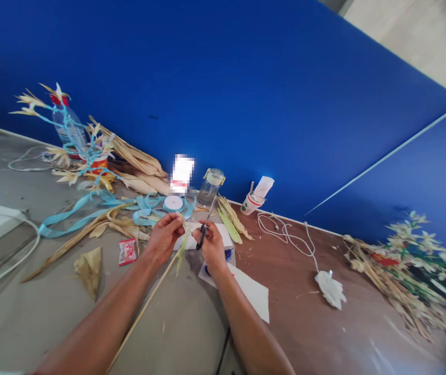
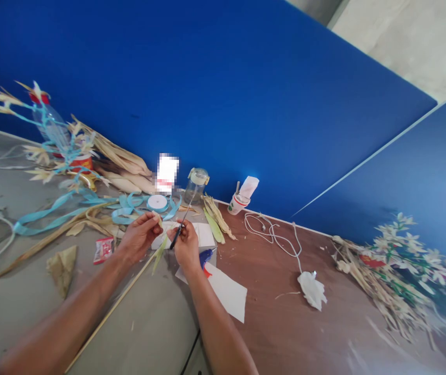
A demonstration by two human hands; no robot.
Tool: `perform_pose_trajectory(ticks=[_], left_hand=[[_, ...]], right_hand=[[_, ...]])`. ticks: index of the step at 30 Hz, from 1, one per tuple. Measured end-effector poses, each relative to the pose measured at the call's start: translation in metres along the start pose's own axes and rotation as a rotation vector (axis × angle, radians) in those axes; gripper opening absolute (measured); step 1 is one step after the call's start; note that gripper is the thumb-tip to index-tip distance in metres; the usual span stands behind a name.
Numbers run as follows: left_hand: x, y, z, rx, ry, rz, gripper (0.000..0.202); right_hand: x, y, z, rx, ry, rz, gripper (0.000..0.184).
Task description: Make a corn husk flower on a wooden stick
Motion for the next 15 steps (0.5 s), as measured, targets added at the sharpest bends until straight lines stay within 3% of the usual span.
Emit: perform_pose_trajectory(ticks=[9, 15], left_hand=[[0.009, 0.009, 0.004, 0.003, -0.039, -0.036, 0.024], [0.017, 0.013, 0.005, 0.012, -0.075, -0.105, 0.024]], right_hand=[[-0.002, 0.001, 0.003, -0.047, -0.027, -0.037, 0.049], [0.000, -0.007, 0.000, -0.114, -0.071, 0.003, 0.041]])
Point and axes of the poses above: each hand's wrist, its own z-axis away from the middle knuckle, its own y-axis out of the palm, x = y × z, the point moved 7 cm from there along -z, towards the middle knuckle, and after that the axes turned 11 degrees about -y, right-handed, at the moved point
